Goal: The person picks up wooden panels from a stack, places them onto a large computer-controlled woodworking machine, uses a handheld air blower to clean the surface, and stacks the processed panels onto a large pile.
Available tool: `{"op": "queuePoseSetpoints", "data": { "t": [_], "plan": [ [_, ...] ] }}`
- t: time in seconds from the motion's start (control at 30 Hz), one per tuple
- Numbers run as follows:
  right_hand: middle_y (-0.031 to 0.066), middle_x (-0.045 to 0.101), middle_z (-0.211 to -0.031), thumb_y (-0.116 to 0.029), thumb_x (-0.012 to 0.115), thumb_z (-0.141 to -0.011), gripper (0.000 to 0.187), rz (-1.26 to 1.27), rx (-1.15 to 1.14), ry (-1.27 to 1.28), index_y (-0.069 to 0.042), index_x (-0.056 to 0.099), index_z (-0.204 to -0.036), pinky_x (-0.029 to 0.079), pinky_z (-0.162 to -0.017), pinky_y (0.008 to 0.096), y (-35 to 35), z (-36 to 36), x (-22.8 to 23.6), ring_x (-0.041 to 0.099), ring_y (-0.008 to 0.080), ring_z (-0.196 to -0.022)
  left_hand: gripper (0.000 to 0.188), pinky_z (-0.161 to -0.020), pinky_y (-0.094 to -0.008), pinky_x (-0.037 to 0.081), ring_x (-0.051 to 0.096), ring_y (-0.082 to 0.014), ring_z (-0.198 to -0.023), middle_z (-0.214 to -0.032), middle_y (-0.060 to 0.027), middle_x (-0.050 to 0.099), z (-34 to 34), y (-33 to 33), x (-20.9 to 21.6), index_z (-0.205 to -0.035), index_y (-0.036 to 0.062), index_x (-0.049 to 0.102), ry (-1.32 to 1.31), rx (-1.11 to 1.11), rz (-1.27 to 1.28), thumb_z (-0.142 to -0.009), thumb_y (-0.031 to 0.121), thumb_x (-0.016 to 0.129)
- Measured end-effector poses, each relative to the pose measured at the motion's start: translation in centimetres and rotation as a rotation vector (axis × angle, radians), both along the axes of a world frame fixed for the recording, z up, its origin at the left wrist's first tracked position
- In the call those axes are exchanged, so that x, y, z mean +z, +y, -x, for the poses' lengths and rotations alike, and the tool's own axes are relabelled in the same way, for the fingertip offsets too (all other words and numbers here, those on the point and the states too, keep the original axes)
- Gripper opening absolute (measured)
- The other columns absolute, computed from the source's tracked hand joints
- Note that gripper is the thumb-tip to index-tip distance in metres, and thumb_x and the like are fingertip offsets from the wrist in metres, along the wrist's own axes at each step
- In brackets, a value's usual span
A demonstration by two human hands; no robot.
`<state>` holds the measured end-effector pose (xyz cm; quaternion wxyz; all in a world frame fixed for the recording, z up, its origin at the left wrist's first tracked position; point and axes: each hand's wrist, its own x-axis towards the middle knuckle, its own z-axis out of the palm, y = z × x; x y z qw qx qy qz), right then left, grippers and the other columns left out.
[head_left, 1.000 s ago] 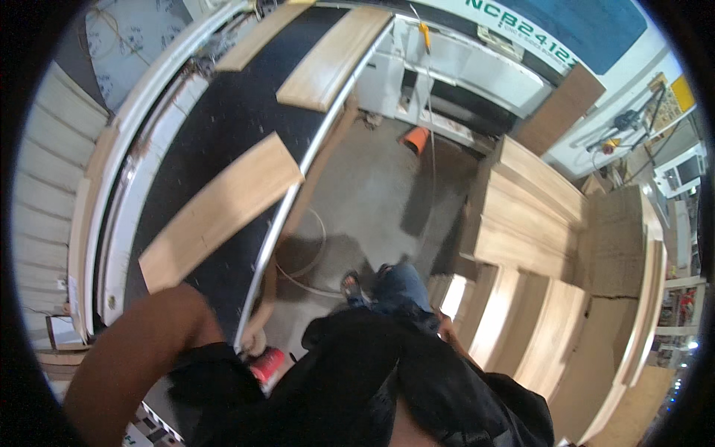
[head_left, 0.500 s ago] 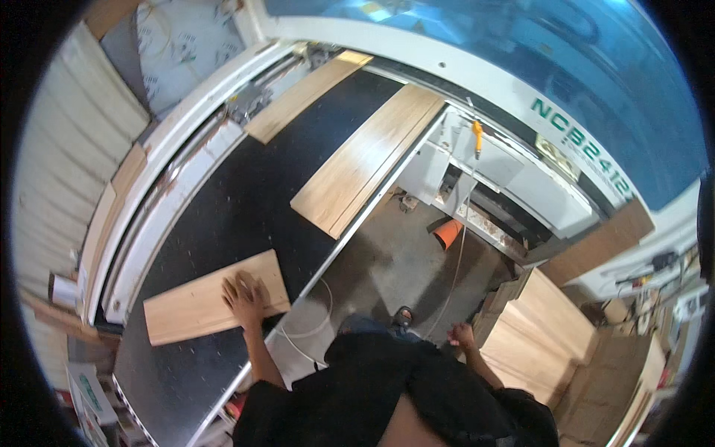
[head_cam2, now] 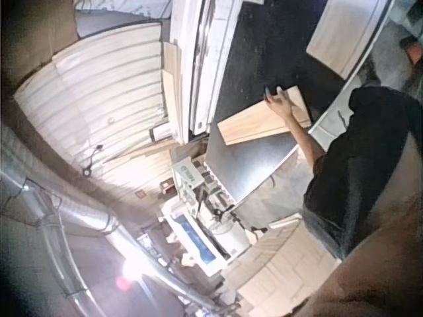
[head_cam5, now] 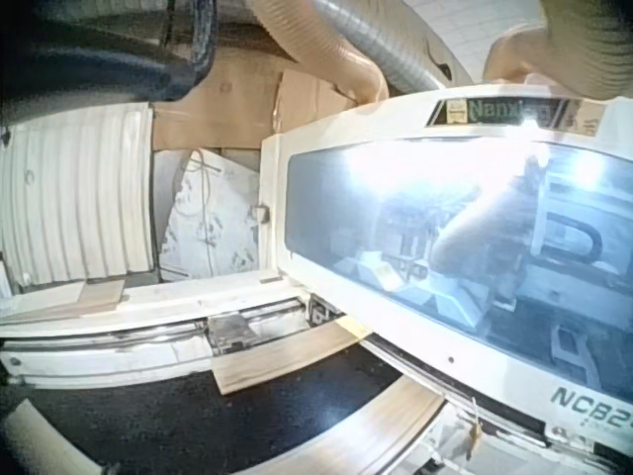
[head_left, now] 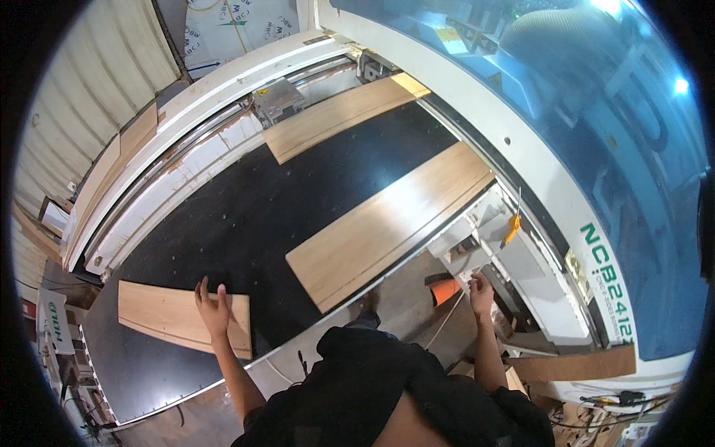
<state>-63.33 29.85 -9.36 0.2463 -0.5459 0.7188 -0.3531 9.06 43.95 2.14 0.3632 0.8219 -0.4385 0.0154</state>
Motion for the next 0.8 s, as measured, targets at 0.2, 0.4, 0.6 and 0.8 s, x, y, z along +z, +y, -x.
{"op": "queuePoseSetpoints", "data": {
  "t": [0.2,0.4,0.6,0.8],
  "plan": [
    [0.0277,0.057,-0.132,-0.034,0.07,-0.094,0.059,0.33,-0.258,0.58,-0.002,0.052,-0.14,0.045,-0.102,0.0503,-10.3,6.0,5.4,0.056,0.0447,-0.121,0.058,-0.112,-0.0506,0.039,0.046,-0.0466,-0.135,-0.148,-0.0287,0.046,6.9,-18.7,2.8,-0.143,0.0082,0.054,-0.147,-0.281,-0.033,-0.093,0.03,0.073],
    [0.0241,0.07,-0.104,-0.052,0.069,-0.092,0.061,0.19,-0.258,0.547,0.0,0.066,-0.123,0.052,-0.085,0.0529,-17.4,11.1,2.9,0.067,0.0457,-0.098,0.07,-0.119,-0.0574,0.027,0.03,-0.0436,-0.148,-0.159,-0.0254,0.032,12.0,-35.9,1.5,-0.152,0.0154,0.044,-0.199,-0.399,-0.055,-0.092,0.037,0.073],
    [0.0081,0.071,-0.097,-0.038,0.061,-0.104,0.042,0.209,-0.07,-0.122,0.0,0.067,-0.122,0.046,-0.058,0.0266,-20.5,8.3,7.4,0.058,0.0091,-0.067,0.074,-0.122,-0.0628,0.015,0.013,-0.0399,-0.156,-0.167,-0.0203,0.02,13.2,-42.2,-2.0,-0.159,0.0221,0.034,-0.348,-0.088,-0.332,-0.098,0.056,0.057],
    [0.0014,0.058,-0.078,-0.033,0.063,-0.103,0.032,-0.146,0.101,-0.061,-0.001,0.065,-0.101,0.046,-0.061,0.0308,-32.6,-3.7,19.4,0.055,0.0109,-0.069,0.071,-0.123,-0.0596,0.018,0.017,-0.0368,-0.156,-0.168,-0.0165,0.022,12.9,-42.0,-2.3,-0.157,0.0208,0.039,-0.312,-0.149,-0.313,-0.098,0.053,0.06]
  ]
}}
